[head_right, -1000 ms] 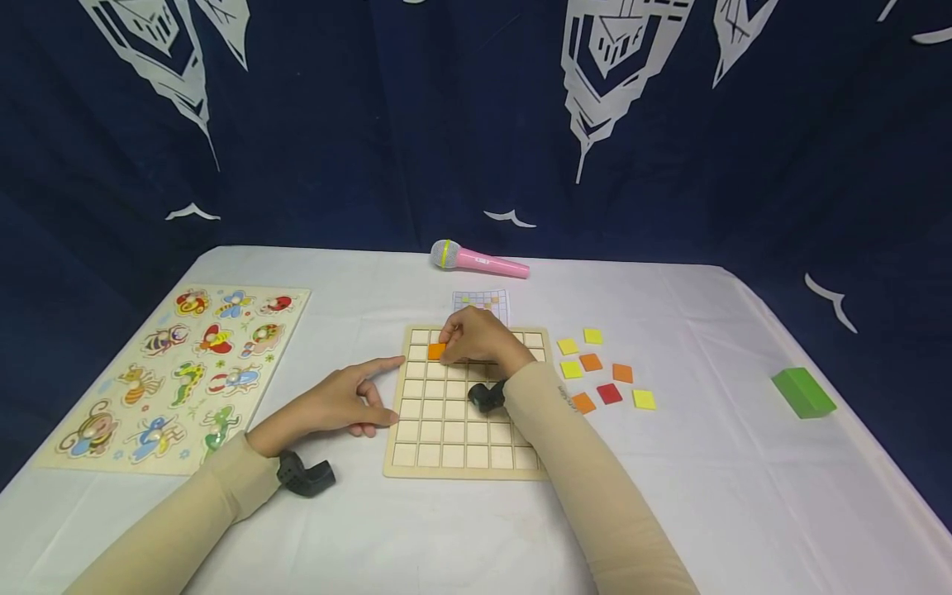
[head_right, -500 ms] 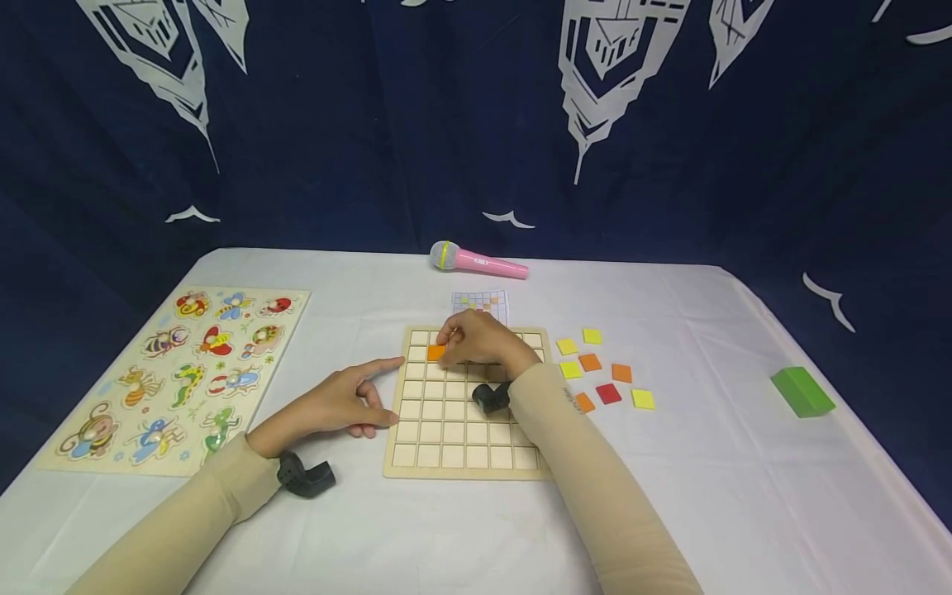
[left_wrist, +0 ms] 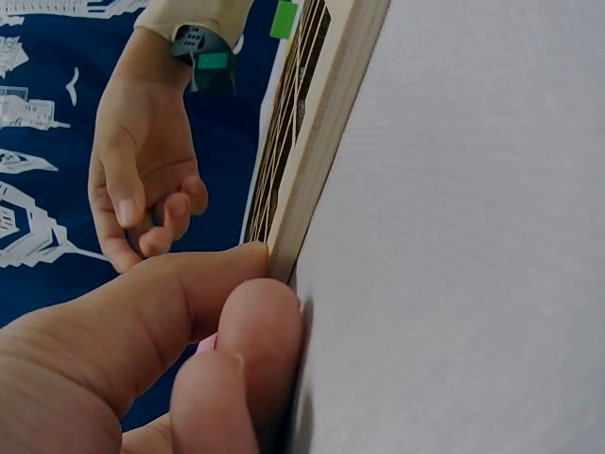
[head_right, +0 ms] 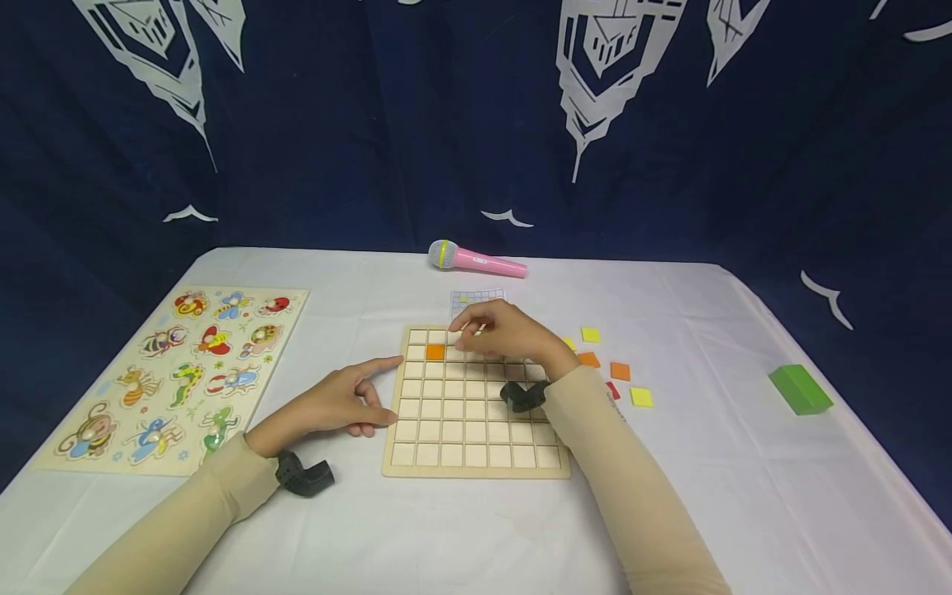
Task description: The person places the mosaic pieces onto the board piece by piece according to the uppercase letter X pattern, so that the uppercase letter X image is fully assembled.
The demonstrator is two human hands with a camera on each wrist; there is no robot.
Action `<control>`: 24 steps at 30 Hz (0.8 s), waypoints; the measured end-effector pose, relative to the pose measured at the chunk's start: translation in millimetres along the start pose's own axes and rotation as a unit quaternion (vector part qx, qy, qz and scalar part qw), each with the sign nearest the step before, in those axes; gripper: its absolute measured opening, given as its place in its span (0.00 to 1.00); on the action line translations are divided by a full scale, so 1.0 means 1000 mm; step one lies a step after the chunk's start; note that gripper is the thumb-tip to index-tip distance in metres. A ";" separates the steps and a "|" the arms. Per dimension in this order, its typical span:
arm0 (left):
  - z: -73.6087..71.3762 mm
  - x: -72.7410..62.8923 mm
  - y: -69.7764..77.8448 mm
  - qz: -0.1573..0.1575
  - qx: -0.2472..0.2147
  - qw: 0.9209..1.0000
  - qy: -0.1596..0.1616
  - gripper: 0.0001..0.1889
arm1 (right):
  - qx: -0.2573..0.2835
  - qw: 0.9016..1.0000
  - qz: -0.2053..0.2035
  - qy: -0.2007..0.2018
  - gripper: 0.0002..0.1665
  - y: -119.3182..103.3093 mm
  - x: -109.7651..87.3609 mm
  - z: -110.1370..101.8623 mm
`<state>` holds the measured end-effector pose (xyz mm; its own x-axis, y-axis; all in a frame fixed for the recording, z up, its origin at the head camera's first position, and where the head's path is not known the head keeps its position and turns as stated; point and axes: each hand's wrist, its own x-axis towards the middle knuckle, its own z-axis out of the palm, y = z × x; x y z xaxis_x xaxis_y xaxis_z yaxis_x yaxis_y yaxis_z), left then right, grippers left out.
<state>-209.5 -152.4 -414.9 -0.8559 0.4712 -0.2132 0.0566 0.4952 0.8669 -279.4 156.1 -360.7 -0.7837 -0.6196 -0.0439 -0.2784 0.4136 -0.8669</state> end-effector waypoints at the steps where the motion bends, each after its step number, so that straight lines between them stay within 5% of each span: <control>1: 0.000 0.000 0.000 0.000 0.000 1.000 0.000 0.49 | 0.018 1.000 0.001 0.001 0.20 0.001 -0.003 -0.003; 13: 0.000 -0.002 0.001 -0.004 -0.003 1.000 0.001 0.49 | 0.092 0.993 0.021 0.069 0.24 0.012 -0.048 -0.036; 20: 0.000 -0.002 0.002 -0.001 0.001 1.000 0.003 0.49 | 0.102 0.986 0.024 0.132 0.09 0.024 -0.073 -0.055; 24: 0.000 -0.002 0.001 -0.001 0.001 1.000 0.003 0.49 | 0.124 0.977 0.007 0.171 0.14 0.033 -0.083 -0.065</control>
<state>-207.9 -152.6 -413.3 -0.8595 0.4653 -0.2115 0.0567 0.4981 0.8652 -259.7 265.1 -353.7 -0.9380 -0.3384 0.0754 -0.1566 0.2194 -0.9630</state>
